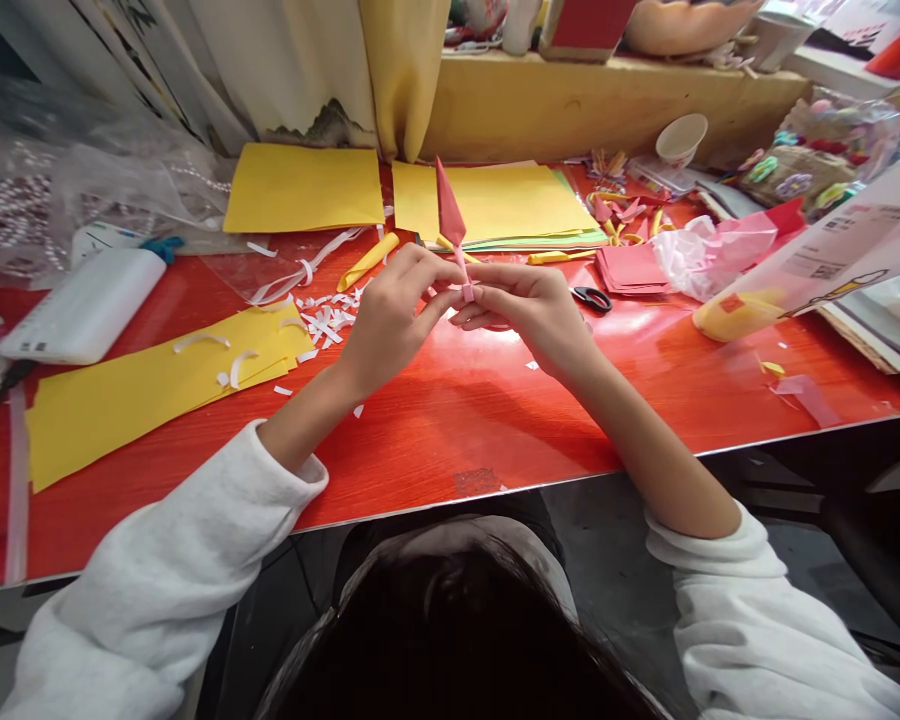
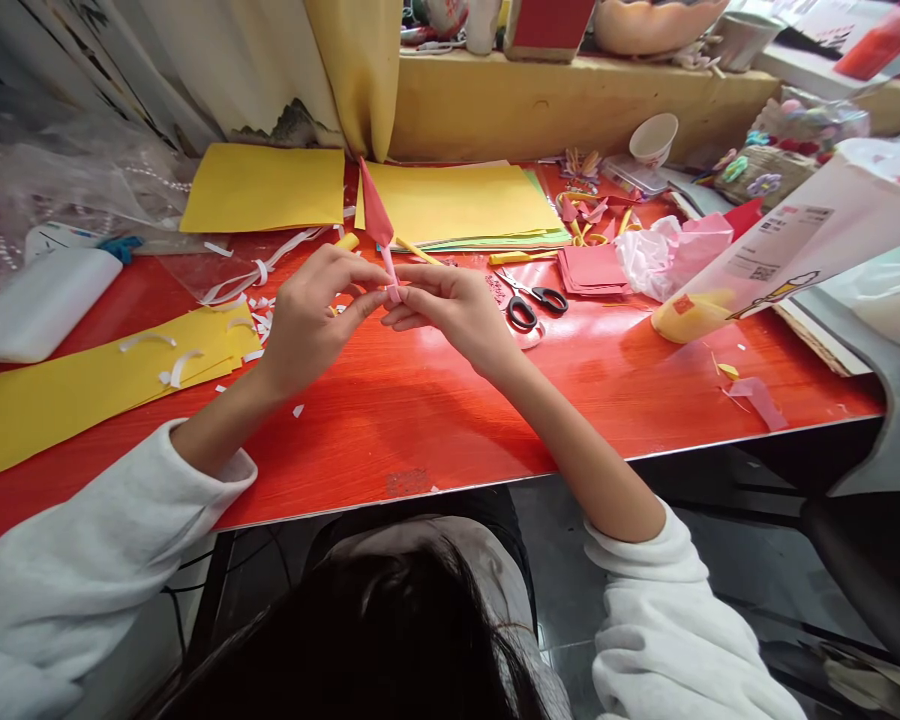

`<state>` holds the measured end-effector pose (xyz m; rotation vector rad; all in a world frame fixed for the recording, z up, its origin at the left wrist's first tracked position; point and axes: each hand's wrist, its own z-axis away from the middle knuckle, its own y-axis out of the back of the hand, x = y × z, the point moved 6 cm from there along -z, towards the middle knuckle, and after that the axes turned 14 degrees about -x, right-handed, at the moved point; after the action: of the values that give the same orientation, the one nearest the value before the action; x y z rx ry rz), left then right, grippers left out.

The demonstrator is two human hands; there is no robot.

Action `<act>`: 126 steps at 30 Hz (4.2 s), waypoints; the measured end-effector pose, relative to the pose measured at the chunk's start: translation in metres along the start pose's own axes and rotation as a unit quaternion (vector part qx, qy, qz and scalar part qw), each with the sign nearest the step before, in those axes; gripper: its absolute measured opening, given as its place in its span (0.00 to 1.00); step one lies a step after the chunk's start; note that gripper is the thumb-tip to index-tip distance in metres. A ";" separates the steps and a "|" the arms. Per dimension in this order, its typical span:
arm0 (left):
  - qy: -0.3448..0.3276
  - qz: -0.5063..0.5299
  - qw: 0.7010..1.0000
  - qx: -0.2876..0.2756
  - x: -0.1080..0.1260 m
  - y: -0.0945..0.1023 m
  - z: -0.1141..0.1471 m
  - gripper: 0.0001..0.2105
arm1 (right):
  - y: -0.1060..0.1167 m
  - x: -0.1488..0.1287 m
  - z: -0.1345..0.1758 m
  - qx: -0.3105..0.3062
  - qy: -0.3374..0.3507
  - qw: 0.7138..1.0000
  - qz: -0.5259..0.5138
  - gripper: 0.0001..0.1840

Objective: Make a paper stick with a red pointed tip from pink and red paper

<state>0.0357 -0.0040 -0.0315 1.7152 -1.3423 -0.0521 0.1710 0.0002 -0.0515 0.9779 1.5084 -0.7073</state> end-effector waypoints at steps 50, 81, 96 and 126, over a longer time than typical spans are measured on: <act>0.179 0.311 0.934 0.006 -0.033 -0.017 0.003 0.04 | -0.005 0.015 -0.009 -0.042 0.025 0.998 -0.031 0.19; 0.076 0.249 0.956 -0.137 0.000 -0.010 -0.001 0.04 | 0.002 0.006 -0.004 -0.012 0.027 1.000 0.007 0.15; 0.168 0.108 0.980 -0.010 -0.013 0.005 0.003 0.08 | -0.018 0.011 -0.004 -0.116 -0.013 0.993 0.014 0.14; 0.192 0.232 0.951 -0.078 -0.029 -0.002 0.000 0.10 | -0.014 0.015 -0.004 -0.074 -0.059 0.996 -0.001 0.14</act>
<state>0.0255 0.0190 -0.0468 1.1679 -1.3663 0.4127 0.1566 -0.0002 -0.0665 0.8094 1.4371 -0.6349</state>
